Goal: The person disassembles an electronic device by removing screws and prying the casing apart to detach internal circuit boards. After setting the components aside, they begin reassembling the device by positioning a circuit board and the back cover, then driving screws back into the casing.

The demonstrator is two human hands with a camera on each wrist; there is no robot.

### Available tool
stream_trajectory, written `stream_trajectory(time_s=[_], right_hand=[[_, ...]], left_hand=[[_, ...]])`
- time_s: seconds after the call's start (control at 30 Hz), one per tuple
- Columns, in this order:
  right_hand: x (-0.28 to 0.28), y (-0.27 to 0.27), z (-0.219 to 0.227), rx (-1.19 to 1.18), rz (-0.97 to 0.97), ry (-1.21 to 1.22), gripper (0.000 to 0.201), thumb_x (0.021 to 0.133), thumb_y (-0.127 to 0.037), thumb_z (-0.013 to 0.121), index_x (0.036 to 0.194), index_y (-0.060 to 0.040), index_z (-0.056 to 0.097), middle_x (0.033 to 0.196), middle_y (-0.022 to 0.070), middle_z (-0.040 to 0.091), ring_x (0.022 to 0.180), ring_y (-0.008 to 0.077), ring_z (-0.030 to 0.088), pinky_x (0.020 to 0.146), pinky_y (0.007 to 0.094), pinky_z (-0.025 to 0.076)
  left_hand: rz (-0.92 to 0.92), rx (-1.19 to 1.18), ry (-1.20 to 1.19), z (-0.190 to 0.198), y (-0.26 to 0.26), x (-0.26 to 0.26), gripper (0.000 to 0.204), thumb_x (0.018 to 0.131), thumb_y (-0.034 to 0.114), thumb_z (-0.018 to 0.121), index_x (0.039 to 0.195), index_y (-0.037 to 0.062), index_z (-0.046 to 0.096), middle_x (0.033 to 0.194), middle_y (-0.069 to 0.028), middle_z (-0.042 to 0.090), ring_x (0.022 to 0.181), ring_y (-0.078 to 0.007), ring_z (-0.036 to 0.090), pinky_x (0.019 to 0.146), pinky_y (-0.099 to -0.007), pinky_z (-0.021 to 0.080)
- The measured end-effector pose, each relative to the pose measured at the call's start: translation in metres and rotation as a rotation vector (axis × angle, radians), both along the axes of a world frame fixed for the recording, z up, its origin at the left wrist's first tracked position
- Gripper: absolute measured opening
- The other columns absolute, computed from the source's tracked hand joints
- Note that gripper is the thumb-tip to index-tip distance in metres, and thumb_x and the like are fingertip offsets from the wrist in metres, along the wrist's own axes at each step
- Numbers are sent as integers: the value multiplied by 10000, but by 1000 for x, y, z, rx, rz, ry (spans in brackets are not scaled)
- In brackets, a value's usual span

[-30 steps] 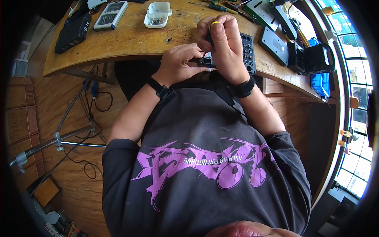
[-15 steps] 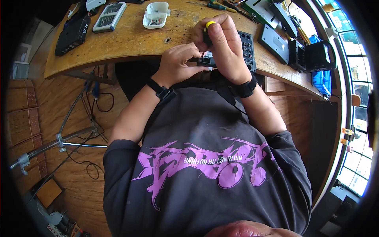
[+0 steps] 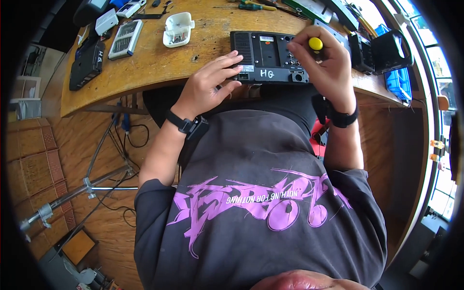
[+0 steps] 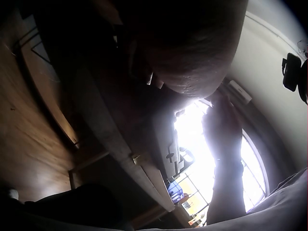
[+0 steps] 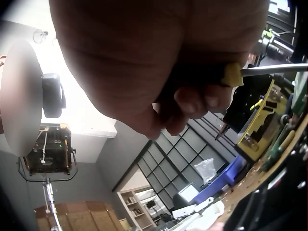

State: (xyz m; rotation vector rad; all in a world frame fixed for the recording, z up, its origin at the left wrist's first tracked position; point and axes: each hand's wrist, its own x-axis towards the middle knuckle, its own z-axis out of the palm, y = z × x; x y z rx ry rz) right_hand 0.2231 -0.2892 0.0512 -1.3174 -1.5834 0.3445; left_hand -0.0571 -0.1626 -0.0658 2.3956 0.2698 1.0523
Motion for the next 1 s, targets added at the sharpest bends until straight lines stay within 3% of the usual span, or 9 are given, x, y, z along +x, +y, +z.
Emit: stream_trajectory(time_s=[0.2, 0.3, 0.37, 0.53, 0.63, 0.83, 1.0], right_hand=[[54, -41, -29, -137, -223, 31, 169, 1074, -137, 862, 1110, -22, 743, 954, -9, 715, 907, 65, 629, 817, 261, 526], [63, -55, -40, -183, -275, 46, 197, 1073, -165, 867, 1118, -20, 742, 955, 6, 725, 904, 77, 637, 821, 269, 534], [61, -61, -41, -223, -311, -74, 223, 1058, -177, 881, 1126, -15, 743, 957, 42, 743, 885, 120, 658, 829, 291, 554], [62, -68, -58, -304, -264, -98, 245, 1036, -216, 885, 1134, -30, 759, 992, 130, 791, 911, 248, 763, 820, 358, 587], [63, -67, -75, -238, -242, -136, 239, 1044, -221, 875, 1137, -34, 761, 984, 144, 791, 907, 275, 770, 793, 366, 585], [53, -63, -81, -277, -272, -69, 250, 1052, -229, 872, 1157, -34, 754, 971, 148, 783, 870, 275, 751, 805, 375, 580], [49, -62, -88, -289, -290, 0, 283, 1086, -262, 848, 1194, -21, 745, 958, 154, 775, 855, 257, 735, 832, 383, 583]], left_hand=[[44, -29, -30, 2, -10, -1, 156, 955, -7, 910, 1101, 22, 863, 1240, -138, 863, 1326, -357, 803, 1097, -437, 660], [76, -30, -10, 7, -17, 2, 134, 957, -26, 902, 1076, 10, 852, 1220, -143, 863, 1320, -358, 806, 1093, -434, 659], [103, -23, -18, 7, -21, 5, 117, 953, -27, 898, 1048, 16, 843, 1196, -136, 861, 1308, -345, 812, 1054, -428, 672], [179, -2, 1, 13, -31, 9, 108, 955, -35, 881, 1031, 19, 827, 1168, -132, 851, 1282, -328, 821, 997, -423, 688], [191, 4, 57, 17, -34, 9, 105, 983, -46, 865, 1061, -3, 810, 1161, -143, 842, 1283, -339, 821, 1059, -424, 665], [196, 113, 89, 17, -30, 10, 125, 999, -23, 827, 1067, 20, 732, 1192, -146, 768, 1241, -345, 794, 971, -438, 666], [206, 149, 139, 7, -27, 11, 159, 1039, 11, 798, 1110, 12, 656, 1243, -186, 643, 1355, -426, 672, 1139, -520, 562]])
